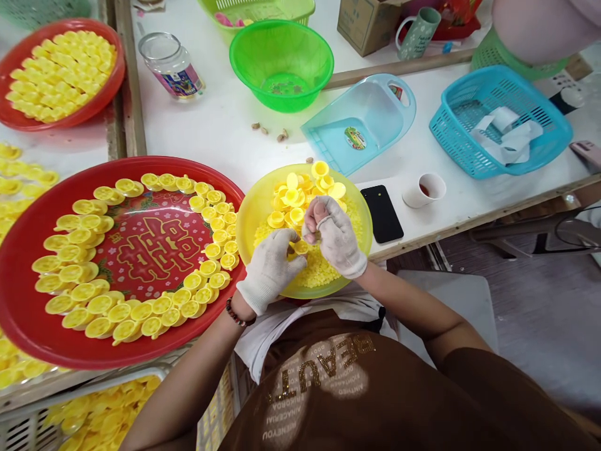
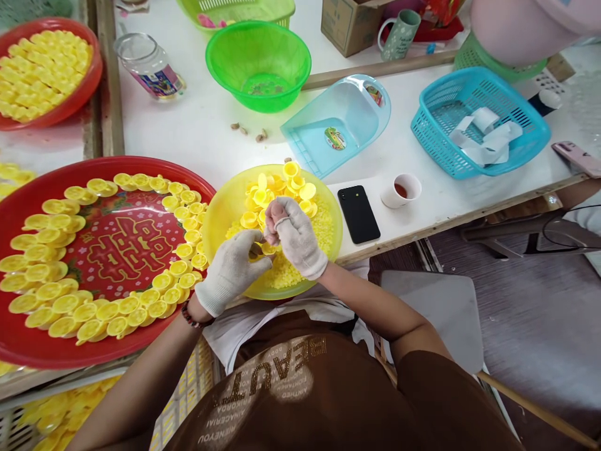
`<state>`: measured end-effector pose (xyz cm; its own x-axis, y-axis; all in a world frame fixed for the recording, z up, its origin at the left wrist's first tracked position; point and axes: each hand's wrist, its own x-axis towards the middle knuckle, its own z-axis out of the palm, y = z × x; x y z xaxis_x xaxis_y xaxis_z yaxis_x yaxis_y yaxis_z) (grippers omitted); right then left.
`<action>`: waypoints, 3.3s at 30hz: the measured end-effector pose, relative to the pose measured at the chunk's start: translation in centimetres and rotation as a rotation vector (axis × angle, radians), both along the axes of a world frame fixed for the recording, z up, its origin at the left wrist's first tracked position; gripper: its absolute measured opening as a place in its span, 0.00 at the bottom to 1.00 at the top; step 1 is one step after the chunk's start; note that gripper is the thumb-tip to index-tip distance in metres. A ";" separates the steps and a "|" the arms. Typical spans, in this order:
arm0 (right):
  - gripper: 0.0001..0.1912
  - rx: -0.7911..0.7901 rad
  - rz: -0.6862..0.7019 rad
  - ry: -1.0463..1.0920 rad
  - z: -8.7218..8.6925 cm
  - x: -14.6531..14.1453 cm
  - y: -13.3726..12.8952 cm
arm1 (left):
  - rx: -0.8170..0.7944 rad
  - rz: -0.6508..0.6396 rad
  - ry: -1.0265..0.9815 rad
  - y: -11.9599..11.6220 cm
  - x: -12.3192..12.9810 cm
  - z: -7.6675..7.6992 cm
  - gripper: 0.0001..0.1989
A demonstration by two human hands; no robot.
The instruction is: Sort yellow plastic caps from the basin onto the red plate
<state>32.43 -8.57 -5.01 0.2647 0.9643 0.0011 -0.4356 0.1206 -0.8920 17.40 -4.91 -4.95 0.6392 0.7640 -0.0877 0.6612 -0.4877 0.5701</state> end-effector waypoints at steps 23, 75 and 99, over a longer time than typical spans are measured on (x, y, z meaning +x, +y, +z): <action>0.08 0.230 0.252 -1.284 0.4 4.3 -2.3 | 0.438 0.373 -0.047 6.1 -8.5 1.8 0.11; 0.30 -0.057 -0.066 0.129 1.9 -0.2 2.2 | 0.002 0.028 -0.252 -0.5 0.1 0.2 0.13; 0.24 -0.015 -0.034 0.140 1.6 -0.4 1.1 | -0.012 -0.032 -0.294 -0.6 -0.1 0.3 0.11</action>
